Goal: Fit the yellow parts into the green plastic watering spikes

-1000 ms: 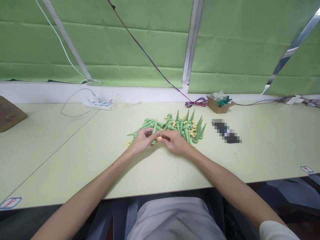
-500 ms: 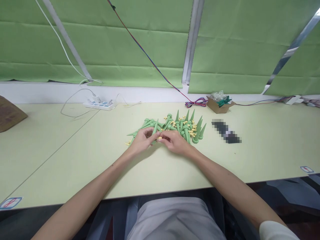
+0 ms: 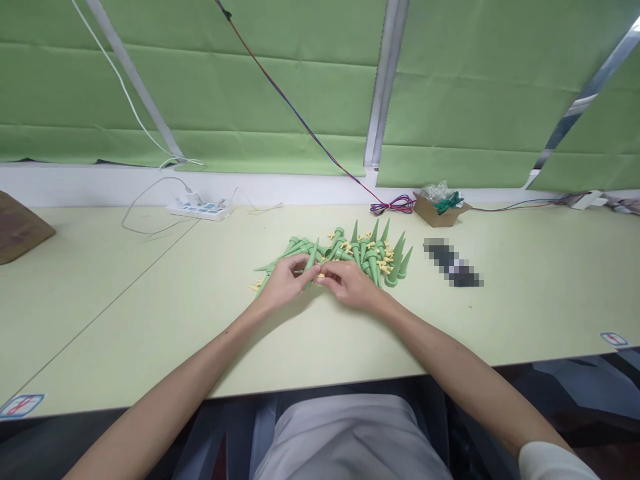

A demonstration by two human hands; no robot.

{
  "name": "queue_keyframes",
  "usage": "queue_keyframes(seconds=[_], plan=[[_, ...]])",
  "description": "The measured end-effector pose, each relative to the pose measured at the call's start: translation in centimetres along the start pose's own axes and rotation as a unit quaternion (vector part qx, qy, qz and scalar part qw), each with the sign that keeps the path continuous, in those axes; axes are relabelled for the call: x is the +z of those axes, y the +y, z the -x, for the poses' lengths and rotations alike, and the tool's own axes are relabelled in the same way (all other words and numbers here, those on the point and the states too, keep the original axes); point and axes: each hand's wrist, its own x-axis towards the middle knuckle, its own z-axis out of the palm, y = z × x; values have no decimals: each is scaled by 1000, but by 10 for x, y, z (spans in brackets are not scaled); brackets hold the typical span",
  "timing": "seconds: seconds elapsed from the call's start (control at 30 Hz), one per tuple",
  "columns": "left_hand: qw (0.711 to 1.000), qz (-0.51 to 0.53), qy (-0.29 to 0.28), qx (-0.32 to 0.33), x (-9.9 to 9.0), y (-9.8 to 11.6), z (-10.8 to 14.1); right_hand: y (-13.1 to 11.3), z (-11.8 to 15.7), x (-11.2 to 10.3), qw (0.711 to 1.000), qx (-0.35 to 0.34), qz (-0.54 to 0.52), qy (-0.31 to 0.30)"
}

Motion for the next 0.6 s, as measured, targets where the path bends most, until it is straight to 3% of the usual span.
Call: queue_keyframes(seconds=[0.3,0.47,0.6], plan=[[998,47,19,-39,2,-3,-3,-4,-1,0,1000,18,-9,20],[991,96,-6,-88,3,-9,-4,-6,0,1,999,-1,-11,40],[993,96,-25,-68,4,-11,-5,-8,1,3,999,-17,-15,45]])
